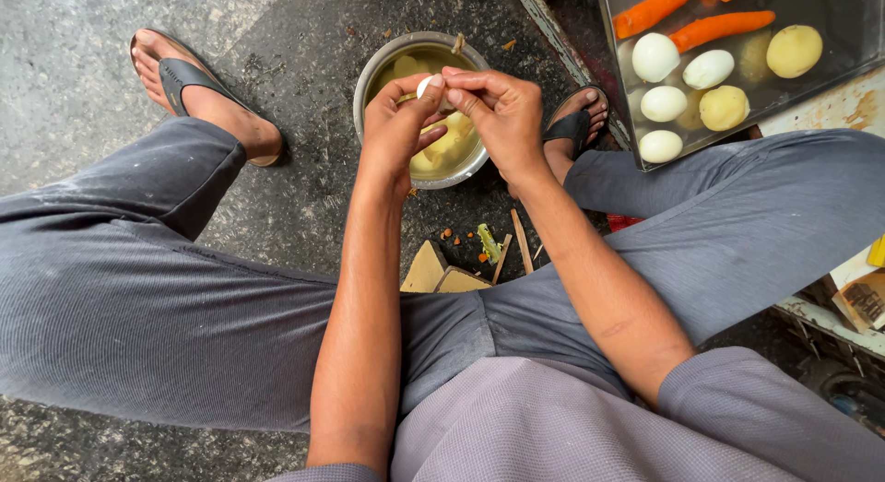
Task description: The person sits on the floor and uses their hands to peel a boiled potato and a boiled egg, placing the peeled items onto a metal tray alongside carrots.
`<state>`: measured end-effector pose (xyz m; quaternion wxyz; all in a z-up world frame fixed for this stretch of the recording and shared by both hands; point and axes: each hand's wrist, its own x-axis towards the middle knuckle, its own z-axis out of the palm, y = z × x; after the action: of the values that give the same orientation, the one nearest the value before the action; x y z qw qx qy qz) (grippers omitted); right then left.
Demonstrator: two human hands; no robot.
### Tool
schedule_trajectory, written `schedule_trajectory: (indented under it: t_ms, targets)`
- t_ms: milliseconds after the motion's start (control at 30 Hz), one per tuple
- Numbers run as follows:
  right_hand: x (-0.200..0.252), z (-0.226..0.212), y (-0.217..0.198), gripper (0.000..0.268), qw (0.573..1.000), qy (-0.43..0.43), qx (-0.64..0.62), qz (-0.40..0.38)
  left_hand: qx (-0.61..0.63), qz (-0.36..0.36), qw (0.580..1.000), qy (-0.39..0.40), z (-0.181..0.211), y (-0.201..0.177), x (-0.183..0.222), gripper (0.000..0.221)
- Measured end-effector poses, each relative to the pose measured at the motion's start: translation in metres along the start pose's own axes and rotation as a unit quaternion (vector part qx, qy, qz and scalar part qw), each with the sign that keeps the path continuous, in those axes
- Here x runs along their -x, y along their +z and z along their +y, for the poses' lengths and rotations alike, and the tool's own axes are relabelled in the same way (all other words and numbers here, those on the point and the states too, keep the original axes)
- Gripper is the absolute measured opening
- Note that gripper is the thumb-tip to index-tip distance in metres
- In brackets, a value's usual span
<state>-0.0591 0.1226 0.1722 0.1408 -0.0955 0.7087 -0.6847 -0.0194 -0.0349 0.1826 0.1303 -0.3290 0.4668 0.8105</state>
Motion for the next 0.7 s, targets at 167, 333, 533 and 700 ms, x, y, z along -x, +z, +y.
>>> schedule_trajectory:
  t_ms: [167,333,533,700]
  targets:
    - [0.0,-0.004,-0.003,0.014,1.0,-0.015,0.006,-0.014,-0.038,0.027,0.999,-0.02,0.003,0.0,0.003,0.035]
    - [0.0,-0.001,-0.005,0.01,1.0,-0.007,-0.015,-0.021,-0.008,0.018,1.0,0.001,0.0,-0.003,0.0,0.032]
    - [-0.003,-0.002,-0.013,0.015,0.999,0.026,-0.008,-0.034,0.023,-0.03,0.999,0.032,-0.01,-0.01,-0.004,0.031]
    - [-0.004,-0.01,-0.011,0.027,0.994,0.074,-0.007,-0.084,-0.017,-0.018,0.997,0.066,-0.013,-0.012,-0.009,0.04]
